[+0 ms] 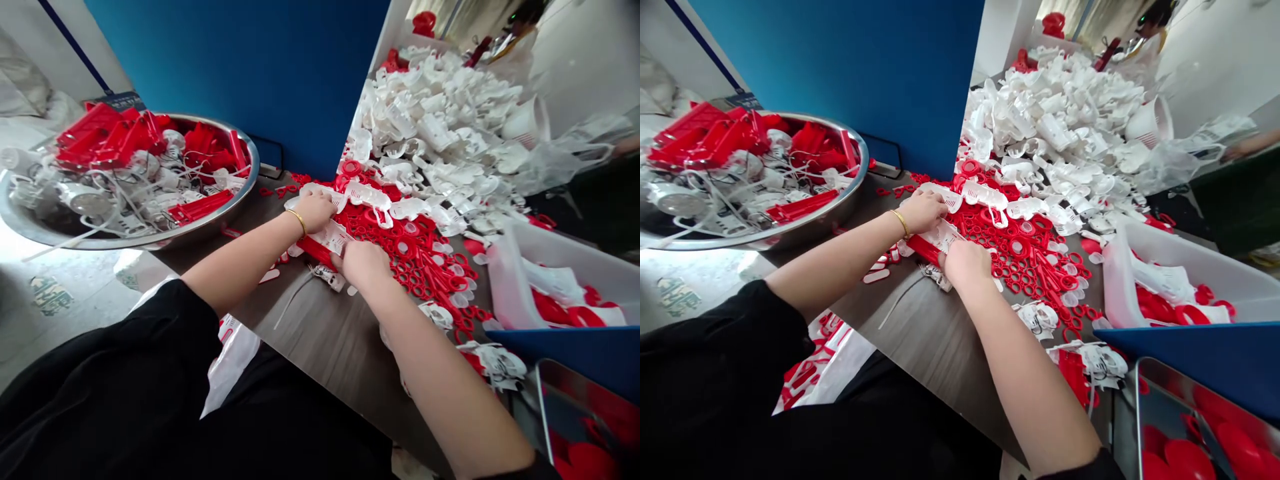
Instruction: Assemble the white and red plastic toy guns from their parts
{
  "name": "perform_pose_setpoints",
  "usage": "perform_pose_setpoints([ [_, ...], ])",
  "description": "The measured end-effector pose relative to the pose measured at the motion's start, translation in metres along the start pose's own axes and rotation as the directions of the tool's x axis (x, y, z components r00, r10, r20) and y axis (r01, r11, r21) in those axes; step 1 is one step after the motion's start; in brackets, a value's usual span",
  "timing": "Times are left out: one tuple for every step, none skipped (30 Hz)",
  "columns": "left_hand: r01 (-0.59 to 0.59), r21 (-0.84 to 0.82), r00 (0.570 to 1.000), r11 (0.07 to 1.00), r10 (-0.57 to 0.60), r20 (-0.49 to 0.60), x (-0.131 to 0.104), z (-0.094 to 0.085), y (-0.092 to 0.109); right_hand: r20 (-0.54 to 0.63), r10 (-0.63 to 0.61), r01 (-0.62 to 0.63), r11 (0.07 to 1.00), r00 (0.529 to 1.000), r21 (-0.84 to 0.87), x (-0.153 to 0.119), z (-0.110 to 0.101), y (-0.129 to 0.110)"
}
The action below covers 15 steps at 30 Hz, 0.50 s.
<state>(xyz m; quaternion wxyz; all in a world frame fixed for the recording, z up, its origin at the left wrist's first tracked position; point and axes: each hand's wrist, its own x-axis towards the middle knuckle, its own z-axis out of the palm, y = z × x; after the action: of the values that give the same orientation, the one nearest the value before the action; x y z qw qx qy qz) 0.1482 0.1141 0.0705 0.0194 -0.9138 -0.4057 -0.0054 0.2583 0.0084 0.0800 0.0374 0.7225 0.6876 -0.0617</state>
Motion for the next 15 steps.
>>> perform_pose_setpoints([
  [-0.025,-0.007,1.000,1.000,0.025,-0.005,0.001,-0.001,-0.001,0.003,0.000,0.000,1.000,1.000,0.006,-0.003,0.002,0.006],
  [-0.053,-0.016,0.998,0.998,0.052,-0.024,-0.001,-0.003,0.000,-0.006,0.004,-0.004,1.000,1.000,0.025,-0.009,0.004,0.013],
  [-0.083,-0.027,0.995,0.996,0.081,-0.062,-0.004,-0.006,0.000,-0.032,0.009,-0.006,0.998,0.999,0.069,-0.017,0.006,0.021],
  [-0.111,-0.041,0.987,0.993,0.106,-0.117,-0.009,-0.012,0.002,-0.068,0.014,-0.004,0.989,0.998,0.150,-0.027,0.006,0.030],
  [-0.134,-0.059,0.976,0.989,0.122,-0.180,-0.016,-0.019,0.003,-0.113,0.025,0.006,0.964,0.993,0.264,-0.039,0.007,0.039],
  [-0.148,-0.085,0.962,0.985,0.124,-0.242,-0.025,-0.027,0.004,-0.157,0.044,0.023,0.916,0.987,0.400,-0.050,0.007,0.047],
  [-0.150,-0.120,0.950,0.981,0.109,-0.294,-0.036,-0.036,0.003,-0.188,0.074,0.039,0.843,0.980,0.536,-0.061,0.007,0.055],
  [-0.135,-0.165,0.944,0.977,0.076,-0.321,-0.049,-0.043,0.002,-0.195,0.110,0.047,0.751,0.975,0.659,-0.071,0.006,0.064],
  [-0.111,-0.217,0.945,0.970,0.036,-0.326,-0.063,-0.049,0.000,-0.186,0.151,0.045,0.647,0.971,0.761,-0.079,0.006,0.071],
  [-0.075,-0.272,0.949,0.959,-0.015,-0.316,-0.079,-0.052,-0.003,-0.162,0.197,0.032,0.537,0.967,0.843,-0.085,0.006,0.079],
  [-0.040,-0.326,0.958,0.945,-0.057,-0.282,-0.095,-0.051,-0.004,-0.136,0.238,0.023,0.422,0.962,0.906,-0.089,0.005,0.086],
  [-0.019,-0.385,0.973,0.923,-0.071,-0.220,-0.110,-0.048,-0.005,-0.108,0.266,0.021,0.310,0.958,0.950,-0.089,0.005,0.092],
  [-0.011,-0.450,0.990,0.893,-0.054,-0.132,-0.123,-0.041,-0.003,-0.089,0.287,0.027,0.211,0.954,0.977,-0.087,0.004,0.097],
  [-0.012,-0.512,1.000,0.859,-0.003,-0.029,-0.135,-0.031,0.003,-0.079,0.305,0.039,0.137,0.949,0.990,-0.084,0.004,0.101],
  [-0.015,-0.561,0.996,0.828,0.064,0.068,-0.143,-0.021,0.011,-0.080,0.320,0.054,0.090,0.944,0.994,-0.078,0.003,0.104],
])
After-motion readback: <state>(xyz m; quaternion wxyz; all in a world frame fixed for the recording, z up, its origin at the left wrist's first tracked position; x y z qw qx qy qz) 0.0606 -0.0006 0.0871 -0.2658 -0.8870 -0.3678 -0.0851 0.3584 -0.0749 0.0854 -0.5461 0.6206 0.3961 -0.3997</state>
